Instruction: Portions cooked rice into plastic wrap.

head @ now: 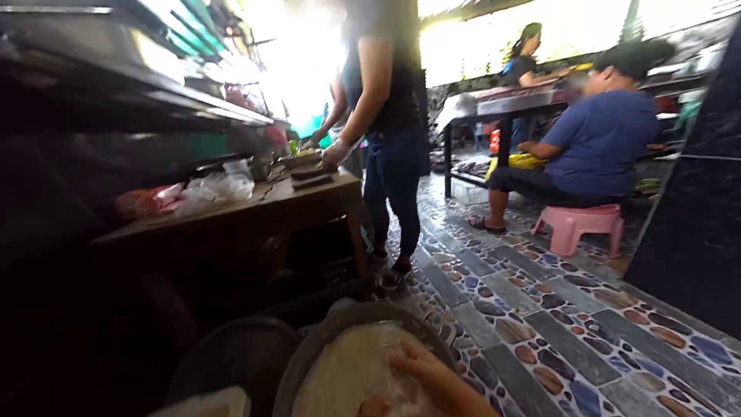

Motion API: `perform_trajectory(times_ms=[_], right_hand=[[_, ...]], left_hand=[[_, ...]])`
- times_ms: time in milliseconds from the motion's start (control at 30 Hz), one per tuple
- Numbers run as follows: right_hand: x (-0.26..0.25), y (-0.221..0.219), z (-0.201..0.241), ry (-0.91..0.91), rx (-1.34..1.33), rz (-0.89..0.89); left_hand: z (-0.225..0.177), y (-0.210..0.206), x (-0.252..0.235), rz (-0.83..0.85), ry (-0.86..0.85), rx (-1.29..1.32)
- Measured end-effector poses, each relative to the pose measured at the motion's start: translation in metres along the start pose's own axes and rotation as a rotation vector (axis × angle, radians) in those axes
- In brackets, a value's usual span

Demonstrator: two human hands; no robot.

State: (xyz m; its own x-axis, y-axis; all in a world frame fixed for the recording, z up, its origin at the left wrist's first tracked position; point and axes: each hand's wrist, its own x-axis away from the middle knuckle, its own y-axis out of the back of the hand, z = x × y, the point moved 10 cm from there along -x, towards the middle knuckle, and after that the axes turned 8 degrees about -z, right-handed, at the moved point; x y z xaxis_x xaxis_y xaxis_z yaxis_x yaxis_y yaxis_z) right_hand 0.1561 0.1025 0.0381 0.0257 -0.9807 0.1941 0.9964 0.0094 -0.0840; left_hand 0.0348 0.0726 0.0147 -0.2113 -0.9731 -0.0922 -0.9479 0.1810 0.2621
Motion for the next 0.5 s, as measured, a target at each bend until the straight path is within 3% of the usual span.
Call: perform_trajectory(times_ms=[67,100,200,267,367,500], right_hand=[[0.004,0.024,-0.002,0.112,-0.026,-0.018],[0.004,0.037,-0.001,0.211,-0.002,-0.024],[0.015,0.048,0.012,0.427,0.078,0.069],[0.024,0.041,0.016,0.515,0.148,0.157],[0.036,0.026,0.016,0.494,0.241,0.234],[0.036,0.042,0.033,0.599,0.296,0.107]], left_hand=[[-0.006,-0.020,0.008,0.145,-0.052,-0.127],[-0.008,-0.019,0.011,0.134,-0.036,-0.128],[-0.013,0.005,0.005,-0.069,-0.036,0.049],[-0.026,0.025,0.000,-0.196,-0.179,0.064],[-0.052,0.037,0.007,-0.284,-0.445,0.093],[-0.066,0.032,0.008,-0.320,-0.470,0.077]])
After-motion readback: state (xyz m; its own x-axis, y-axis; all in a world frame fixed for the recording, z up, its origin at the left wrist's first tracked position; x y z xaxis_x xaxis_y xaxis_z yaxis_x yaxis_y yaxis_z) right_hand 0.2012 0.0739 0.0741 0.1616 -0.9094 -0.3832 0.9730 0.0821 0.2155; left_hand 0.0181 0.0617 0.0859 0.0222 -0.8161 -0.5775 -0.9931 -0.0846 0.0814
